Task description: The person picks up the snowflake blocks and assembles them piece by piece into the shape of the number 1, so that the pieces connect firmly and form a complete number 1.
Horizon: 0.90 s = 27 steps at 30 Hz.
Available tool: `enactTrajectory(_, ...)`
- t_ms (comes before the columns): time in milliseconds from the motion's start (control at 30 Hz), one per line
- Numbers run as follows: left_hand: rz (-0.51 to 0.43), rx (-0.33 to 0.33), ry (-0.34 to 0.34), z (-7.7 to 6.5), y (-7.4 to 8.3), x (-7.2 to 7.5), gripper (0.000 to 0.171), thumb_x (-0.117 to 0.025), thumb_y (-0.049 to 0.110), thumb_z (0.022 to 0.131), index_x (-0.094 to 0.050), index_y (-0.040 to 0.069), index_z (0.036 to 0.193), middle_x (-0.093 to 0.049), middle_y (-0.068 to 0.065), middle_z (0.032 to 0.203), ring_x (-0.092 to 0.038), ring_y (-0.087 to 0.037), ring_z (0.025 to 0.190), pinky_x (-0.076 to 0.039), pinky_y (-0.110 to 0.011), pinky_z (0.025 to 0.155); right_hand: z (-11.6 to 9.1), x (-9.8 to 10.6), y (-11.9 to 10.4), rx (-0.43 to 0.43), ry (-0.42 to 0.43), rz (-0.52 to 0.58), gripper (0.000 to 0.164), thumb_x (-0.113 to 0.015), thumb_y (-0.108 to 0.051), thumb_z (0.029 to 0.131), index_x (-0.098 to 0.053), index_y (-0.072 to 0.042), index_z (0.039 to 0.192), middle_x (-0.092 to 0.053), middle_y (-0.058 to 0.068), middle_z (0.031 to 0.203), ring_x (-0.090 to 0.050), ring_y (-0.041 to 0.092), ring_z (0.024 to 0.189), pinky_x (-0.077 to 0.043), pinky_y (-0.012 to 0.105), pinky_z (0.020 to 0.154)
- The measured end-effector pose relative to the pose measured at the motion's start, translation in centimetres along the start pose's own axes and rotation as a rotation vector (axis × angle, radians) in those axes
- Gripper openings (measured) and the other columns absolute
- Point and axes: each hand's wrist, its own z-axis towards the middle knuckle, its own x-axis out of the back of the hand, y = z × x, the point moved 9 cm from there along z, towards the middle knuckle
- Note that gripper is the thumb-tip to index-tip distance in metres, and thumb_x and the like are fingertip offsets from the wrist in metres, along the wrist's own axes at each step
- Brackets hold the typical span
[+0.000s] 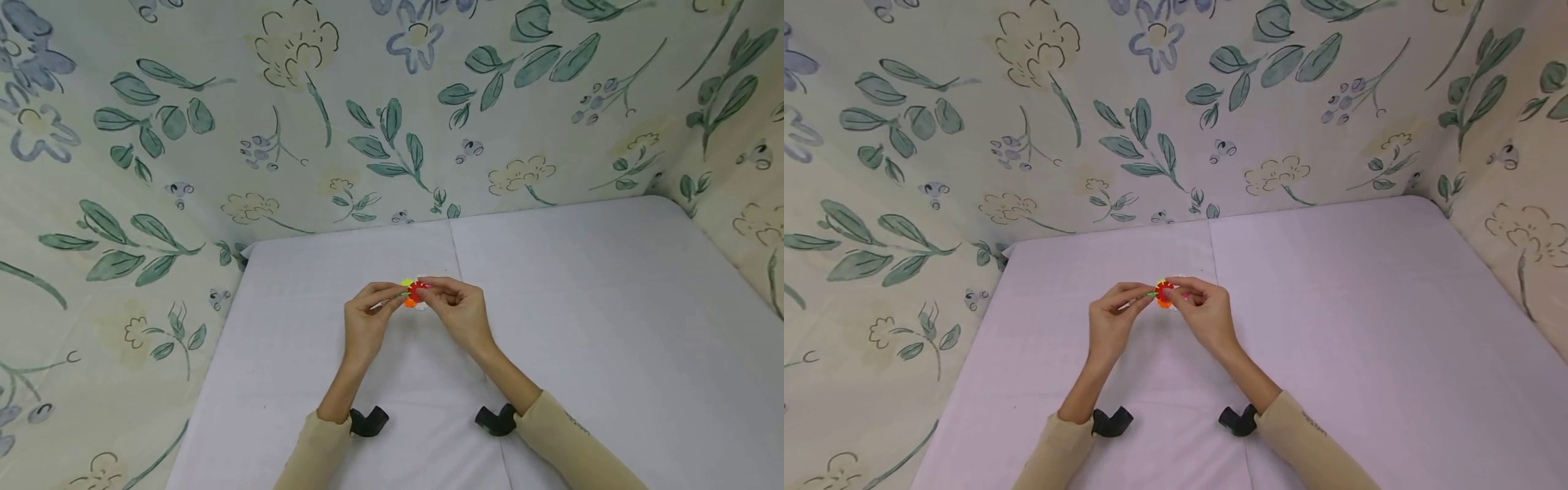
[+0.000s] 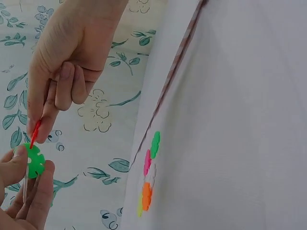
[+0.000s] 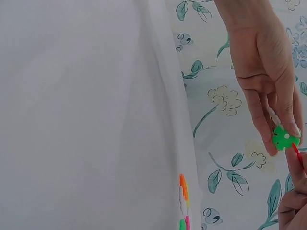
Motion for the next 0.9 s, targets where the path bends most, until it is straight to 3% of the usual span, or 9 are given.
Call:
enactTrajectory(100,-0.019,-0.014,0.005,0.0,0.2,0.1,0.012,-0.083,0.01,0.086,-0.084,0.005,0.098,-0.075,-0.013,0.1,-0.068,-0.013,0.094,-0.061,-0.02,0.078,0.0,-0.1,-0.3,0.012,-0.028,-0.009,0.024,-0.08,-0.01,0.091,-0.079,-0.004,0.114,-0.078,0.019,0.089,-0.051,0.007,0.056,-0.034,0.016,0.049)
enactTrajectory(333,-0.034,-0.015,-0.031,0.0,0.3,0.0,0.011,-0.083,0.002,0.084,-0.083,-0.001,0.094,-0.074,-0.019,0.097,-0.069,-0.011,0.092,-0.061,-0.021,0.08,0.2,-0.4,-0.5,-0.002,-0.11,-0.032,0.024,-0.079,-0.009,0.091,-0.078,0.0,0.113,-0.079,0.018,0.091,-0.072,0.009,0.069,-0.041,0.016,0.05)
enactTrajectory(667,-0.026,0.007,-0.03,-0.1,0.0,-0.1,0.01,-0.083,0.004,0.084,-0.083,0.0,0.094,-0.074,-0.019,0.094,-0.068,-0.01,0.088,-0.059,-0.018,0.076,0.0,-0.9,0.3,-0.026,-0.061,0.05,0.023,-0.078,-0.008,0.092,-0.077,0.005,0.111,-0.079,0.022,0.092,-0.078,0.016,0.076,-0.056,0.018,0.06)
enactTrajectory(800,-0.01,0.001,-0.032,-0.3,0.1,-0.4,0.011,-0.084,0.005,0.084,-0.083,0.001,0.094,-0.074,-0.019,0.093,-0.066,-0.008,0.085,-0.057,-0.017,0.073,0.0,-0.8,0.7,-0.078,-0.08,0.06,0.023,-0.077,-0.007,0.093,-0.076,0.006,0.111,-0.079,0.022,0.095,-0.079,0.016,0.078,-0.062,0.024,0.073)
enactTrajectory(900,0.005,0.015,-0.036,-0.4,0.0,-0.5,0.01,-0.084,0.005,0.084,-0.083,0.001,0.093,-0.074,-0.018,0.092,-0.065,-0.008,0.083,-0.055,-0.016,0.07,0.2,-0.7,1.3,-0.136,-0.115,0.064,0.02,-0.076,-0.005,0.093,-0.076,0.005,0.111,-0.079,0.022,0.095,-0.079,0.017,0.077,-0.063,0.024,0.076)
